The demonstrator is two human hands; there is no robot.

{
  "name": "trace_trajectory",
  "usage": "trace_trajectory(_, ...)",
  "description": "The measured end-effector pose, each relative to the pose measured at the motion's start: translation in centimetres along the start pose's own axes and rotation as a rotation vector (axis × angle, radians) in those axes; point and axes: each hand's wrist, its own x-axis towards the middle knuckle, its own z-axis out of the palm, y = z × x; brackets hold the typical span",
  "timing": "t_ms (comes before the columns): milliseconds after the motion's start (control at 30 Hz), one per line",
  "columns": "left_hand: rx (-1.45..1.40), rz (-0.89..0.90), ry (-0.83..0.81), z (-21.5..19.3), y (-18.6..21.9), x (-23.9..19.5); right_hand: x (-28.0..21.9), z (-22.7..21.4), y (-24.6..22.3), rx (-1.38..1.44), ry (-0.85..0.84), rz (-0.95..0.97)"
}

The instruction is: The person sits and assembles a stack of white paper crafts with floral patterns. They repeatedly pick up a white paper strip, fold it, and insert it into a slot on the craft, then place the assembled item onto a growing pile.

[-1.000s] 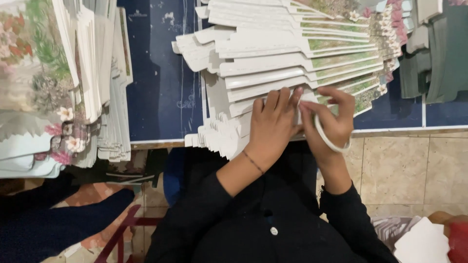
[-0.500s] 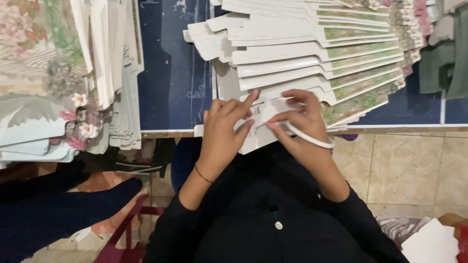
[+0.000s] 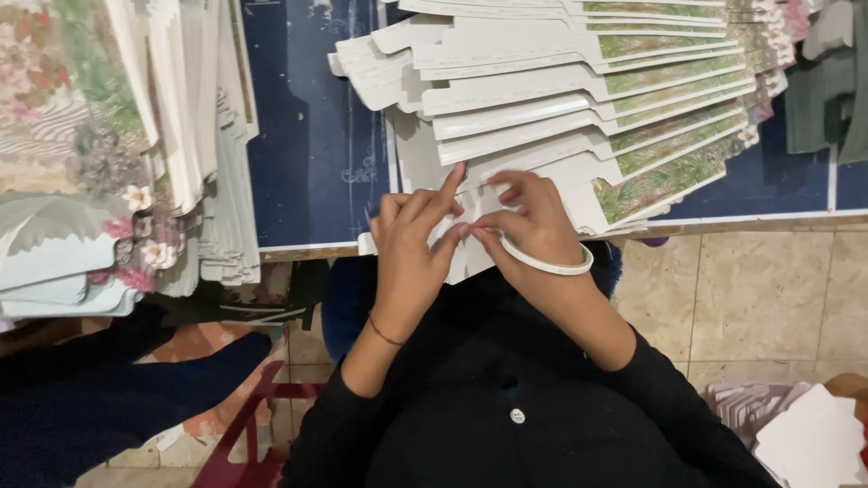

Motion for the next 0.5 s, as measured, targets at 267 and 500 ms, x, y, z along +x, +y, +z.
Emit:
trace_trajectory(267,0.105,0.008,0.007,0.0,0.1,-0.2,-0.9,-6.9,6.9,-0.016,0.227,0.033)
trace_trajectory(500,0.445,0.117,0.168,1.1,1.7,-0.7,0.0,-7.9,9.0,-0.12,0.293,0.059)
